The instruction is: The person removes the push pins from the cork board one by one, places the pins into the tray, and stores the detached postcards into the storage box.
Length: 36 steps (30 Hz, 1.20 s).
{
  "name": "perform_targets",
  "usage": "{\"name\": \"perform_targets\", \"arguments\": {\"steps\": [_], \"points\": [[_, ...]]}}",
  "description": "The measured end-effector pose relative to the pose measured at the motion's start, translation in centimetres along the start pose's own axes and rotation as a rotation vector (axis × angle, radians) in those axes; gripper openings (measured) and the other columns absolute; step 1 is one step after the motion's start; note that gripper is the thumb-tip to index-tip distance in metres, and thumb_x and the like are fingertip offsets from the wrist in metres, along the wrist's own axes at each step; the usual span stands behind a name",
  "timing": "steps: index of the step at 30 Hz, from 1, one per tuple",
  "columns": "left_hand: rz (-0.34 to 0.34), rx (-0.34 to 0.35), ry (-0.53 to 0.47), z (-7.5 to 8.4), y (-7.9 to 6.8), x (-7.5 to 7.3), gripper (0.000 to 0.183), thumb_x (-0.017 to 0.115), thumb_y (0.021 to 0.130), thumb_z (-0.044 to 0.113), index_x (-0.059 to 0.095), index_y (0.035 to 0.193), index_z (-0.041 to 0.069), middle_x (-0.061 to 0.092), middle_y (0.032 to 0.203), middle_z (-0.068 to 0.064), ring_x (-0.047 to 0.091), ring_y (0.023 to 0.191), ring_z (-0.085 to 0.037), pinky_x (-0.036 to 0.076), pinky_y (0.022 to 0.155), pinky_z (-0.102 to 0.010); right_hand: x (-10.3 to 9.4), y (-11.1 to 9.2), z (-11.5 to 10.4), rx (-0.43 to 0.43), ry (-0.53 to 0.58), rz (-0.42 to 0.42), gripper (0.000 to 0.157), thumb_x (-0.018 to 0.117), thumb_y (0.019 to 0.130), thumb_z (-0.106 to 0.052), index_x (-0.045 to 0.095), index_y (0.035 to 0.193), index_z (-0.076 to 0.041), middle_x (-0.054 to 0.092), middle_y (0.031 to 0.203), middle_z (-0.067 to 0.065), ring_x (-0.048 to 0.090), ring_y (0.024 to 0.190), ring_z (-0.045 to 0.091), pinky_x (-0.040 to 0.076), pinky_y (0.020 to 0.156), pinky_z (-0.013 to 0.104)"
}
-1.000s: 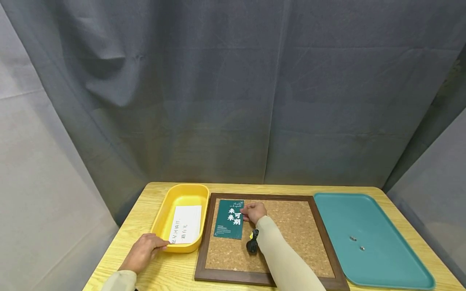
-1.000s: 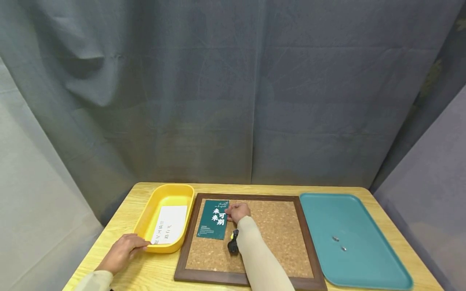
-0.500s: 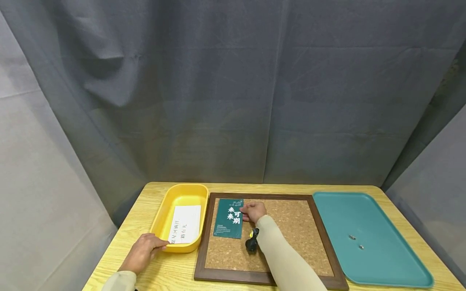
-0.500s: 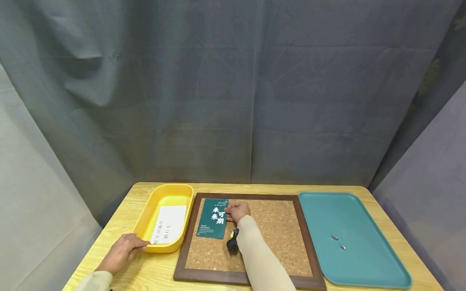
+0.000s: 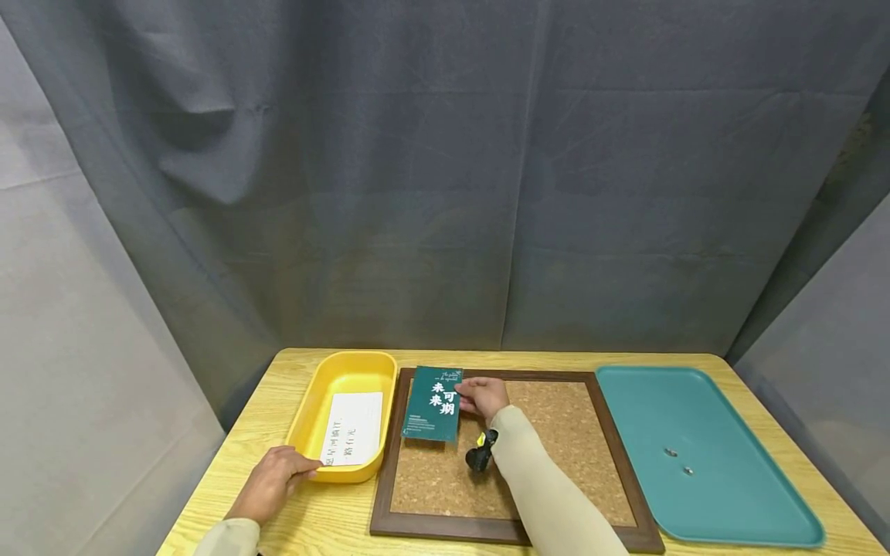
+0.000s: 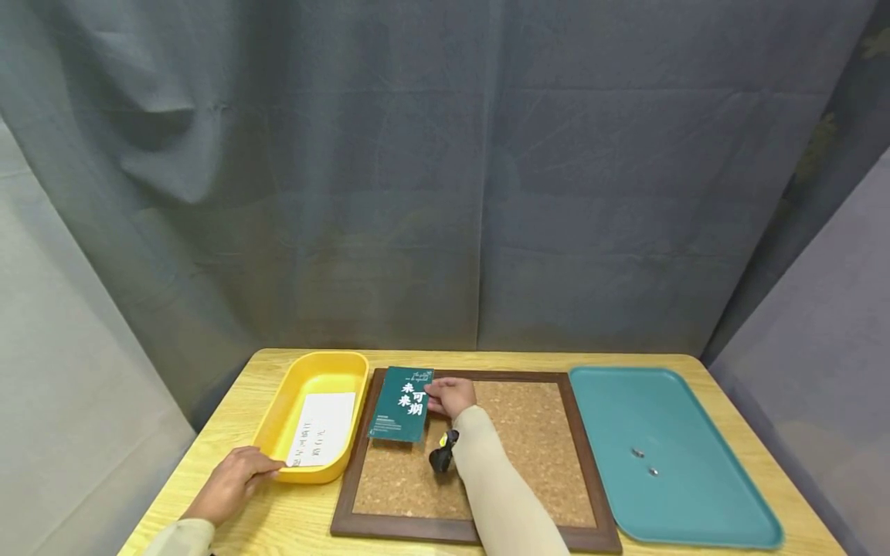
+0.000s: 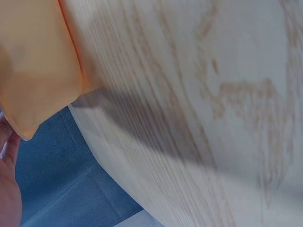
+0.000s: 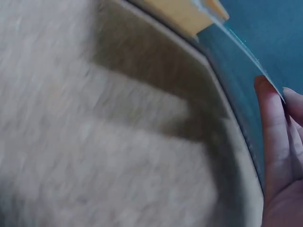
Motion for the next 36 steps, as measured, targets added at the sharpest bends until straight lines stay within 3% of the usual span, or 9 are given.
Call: {"name": "perform_targets", "arguments": {"steps": [6, 11, 21, 31, 36], "points": [[0.007, -0.003, 0.001, 0.0, 0.0, 0.0, 0.018, 0.082, 0.066, 0.009, 0.079, 0.083, 0.014, 0.071, 0.075, 0.012, 0.058, 0.064, 0.000, 0.053, 0.067, -0.036, 1.0, -0.5, -1.7, -0.004, 0.058, -0.040, 0.027, 0.070, 0.086, -0.003, 0.065, 0.110, 0.010, 0.067, 0.081, 0.006, 0.064, 0.058, 0.007, 0.057, 0.058, 0.021], [0.012, 0.005, 0.001, -0.1, -0.1, 0.2, 0.019, 0.083, 0.065, 0.009, 0.079, 0.083, 0.015, 0.071, 0.075, 0.013, 0.057, 0.064, 0.000, 0.052, 0.066, -0.035, 2.4, -1.1, -2.6, -0.010, 0.045, -0.086, 0.030, 0.071, 0.087, -0.006, 0.065, 0.112, 0.009, 0.068, 0.080, 0.006, 0.064, 0.058, 0.006, 0.058, 0.063, 0.024], [-0.001, -0.014, 0.012, -0.1, -0.1, 0.2, 0.019, 0.082, 0.067, 0.009, 0.079, 0.084, 0.017, 0.071, 0.077, 0.015, 0.057, 0.066, -0.001, 0.052, 0.068, -0.036, 5.6, -1.4, -3.1, -0.015, 0.040, -0.172, 0.028, 0.071, 0.086, -0.003, 0.066, 0.109, 0.011, 0.070, 0.080, 0.009, 0.067, 0.061, 0.010, 0.059, 0.071, 0.033], [-0.043, -0.052, 0.024, 0.0, 0.0, 0.3, 0.018, 0.082, 0.069, 0.009, 0.079, 0.085, 0.017, 0.071, 0.077, 0.015, 0.057, 0.067, -0.001, 0.052, 0.070, -0.036, 8.7, -2.3, -3.4, -0.022, -0.009, -0.187, 0.023, 0.070, 0.086, 0.000, 0.066, 0.106, 0.011, 0.070, 0.078, 0.010, 0.066, 0.060, 0.012, 0.058, 0.076, 0.041], [-0.029, -0.054, 0.031, 0.1, -0.1, 0.3, 0.018, 0.082, 0.068, 0.010, 0.079, 0.084, 0.017, 0.071, 0.077, 0.016, 0.055, 0.067, -0.001, 0.051, 0.070, -0.035, 9.6, -2.6, -3.3, -0.018, -0.045, -0.173, 0.020, 0.070, 0.086, 0.000, 0.067, 0.103, 0.010, 0.068, 0.076, 0.010, 0.064, 0.059, 0.012, 0.059, 0.067, 0.034]]}}
Point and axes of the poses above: each hand's wrist, its own y-axis towards the middle knuckle, its own x-axis out of the palm, z = x × y, the point moved 2 cm from there along y, towards the middle knuckle
